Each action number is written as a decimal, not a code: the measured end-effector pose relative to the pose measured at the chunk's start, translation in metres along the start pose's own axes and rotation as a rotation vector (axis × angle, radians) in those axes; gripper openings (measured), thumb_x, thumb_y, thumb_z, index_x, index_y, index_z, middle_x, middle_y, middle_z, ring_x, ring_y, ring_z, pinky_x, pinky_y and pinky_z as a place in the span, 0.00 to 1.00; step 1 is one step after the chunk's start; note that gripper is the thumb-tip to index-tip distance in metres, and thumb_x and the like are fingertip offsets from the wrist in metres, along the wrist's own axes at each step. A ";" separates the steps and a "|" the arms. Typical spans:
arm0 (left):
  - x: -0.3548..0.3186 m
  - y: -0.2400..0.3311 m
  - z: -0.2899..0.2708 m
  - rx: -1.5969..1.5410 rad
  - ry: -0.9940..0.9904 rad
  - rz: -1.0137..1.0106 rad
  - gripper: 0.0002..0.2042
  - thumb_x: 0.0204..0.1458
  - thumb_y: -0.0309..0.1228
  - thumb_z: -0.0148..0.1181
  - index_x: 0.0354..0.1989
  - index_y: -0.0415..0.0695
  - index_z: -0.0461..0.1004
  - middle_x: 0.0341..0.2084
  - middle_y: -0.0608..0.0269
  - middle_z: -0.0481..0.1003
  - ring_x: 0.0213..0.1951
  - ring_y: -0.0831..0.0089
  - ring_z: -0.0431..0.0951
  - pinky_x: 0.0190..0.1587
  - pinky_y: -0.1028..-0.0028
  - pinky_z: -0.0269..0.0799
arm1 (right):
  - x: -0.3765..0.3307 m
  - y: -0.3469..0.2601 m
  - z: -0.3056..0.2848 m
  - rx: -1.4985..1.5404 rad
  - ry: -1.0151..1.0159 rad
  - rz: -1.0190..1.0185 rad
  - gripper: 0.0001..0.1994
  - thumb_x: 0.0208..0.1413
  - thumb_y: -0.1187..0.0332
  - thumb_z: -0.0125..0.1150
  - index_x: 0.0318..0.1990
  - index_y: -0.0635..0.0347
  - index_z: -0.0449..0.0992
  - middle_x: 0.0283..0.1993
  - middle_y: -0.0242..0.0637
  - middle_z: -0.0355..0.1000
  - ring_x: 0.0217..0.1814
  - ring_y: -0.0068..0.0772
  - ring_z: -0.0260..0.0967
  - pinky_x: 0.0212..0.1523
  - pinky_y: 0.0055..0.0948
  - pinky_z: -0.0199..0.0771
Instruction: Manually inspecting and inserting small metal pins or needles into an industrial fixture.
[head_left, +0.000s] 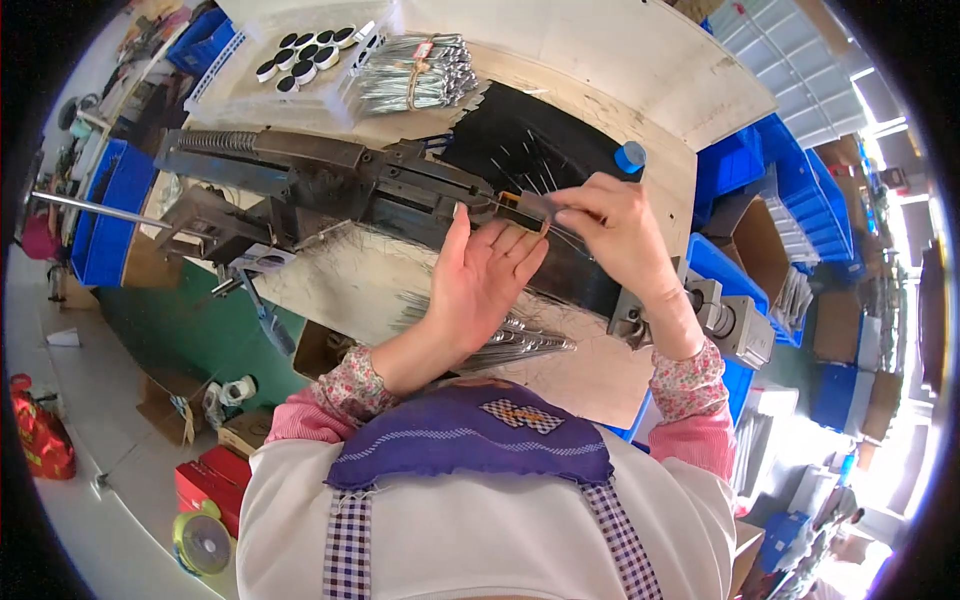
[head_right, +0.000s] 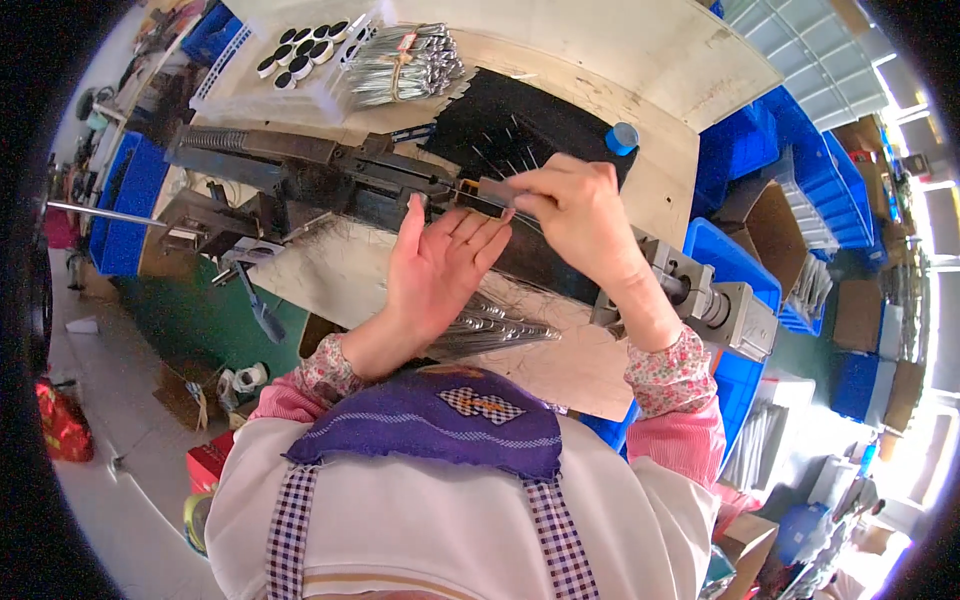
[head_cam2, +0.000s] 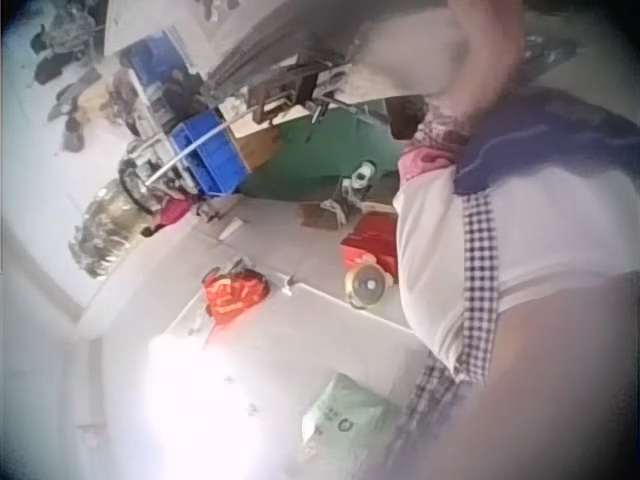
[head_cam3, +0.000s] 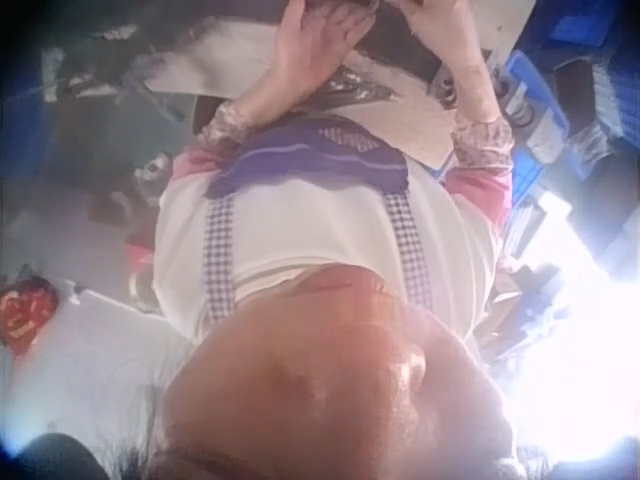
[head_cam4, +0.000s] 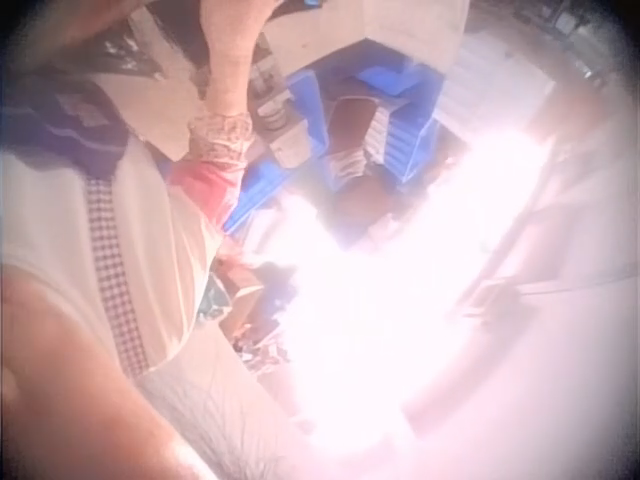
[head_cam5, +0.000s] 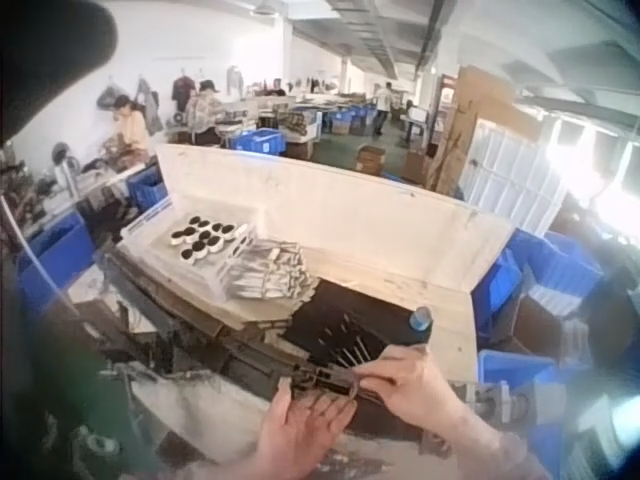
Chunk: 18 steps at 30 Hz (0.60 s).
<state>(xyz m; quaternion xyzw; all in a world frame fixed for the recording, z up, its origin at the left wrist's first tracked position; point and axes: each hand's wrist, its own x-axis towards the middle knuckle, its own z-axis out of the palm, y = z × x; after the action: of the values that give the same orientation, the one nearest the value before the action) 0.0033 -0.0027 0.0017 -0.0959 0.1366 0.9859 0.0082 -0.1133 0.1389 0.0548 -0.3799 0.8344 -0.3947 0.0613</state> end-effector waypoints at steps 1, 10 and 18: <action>-0.001 0.000 0.001 0.006 0.015 0.011 0.35 0.62 0.57 0.33 0.59 0.31 0.58 0.57 0.50 0.64 0.62 0.62 0.62 0.67 0.66 0.53 | 0.001 0.000 0.002 -0.007 -0.010 -0.004 0.07 0.48 0.71 0.62 0.35 0.52 0.81 0.27 0.31 0.71 0.33 0.36 0.70 0.42 0.33 0.61; 0.002 0.001 0.005 0.066 0.004 0.051 0.32 0.62 0.55 0.36 0.56 0.33 0.60 0.54 0.51 0.66 0.60 0.63 0.64 0.67 0.67 0.54 | 0.001 -0.003 0.004 -0.251 0.009 -0.170 0.06 0.46 0.71 0.64 0.34 0.53 0.81 0.26 0.30 0.69 0.33 0.33 0.68 0.46 0.33 0.58; 0.005 0.001 0.004 0.003 0.016 0.012 0.31 0.62 0.53 0.37 0.50 0.31 0.63 0.54 0.46 0.65 0.60 0.58 0.64 0.67 0.65 0.55 | -0.013 -0.006 -0.005 -0.394 0.099 -0.218 0.07 0.46 0.71 0.64 0.34 0.52 0.81 0.27 0.29 0.69 0.34 0.31 0.68 0.47 0.33 0.57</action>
<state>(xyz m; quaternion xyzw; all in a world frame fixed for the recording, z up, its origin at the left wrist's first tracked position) -0.0025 -0.0026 0.0046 -0.1030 0.1388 0.9849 0.0014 -0.1024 0.1490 0.0601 -0.4525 0.8513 -0.2466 -0.0983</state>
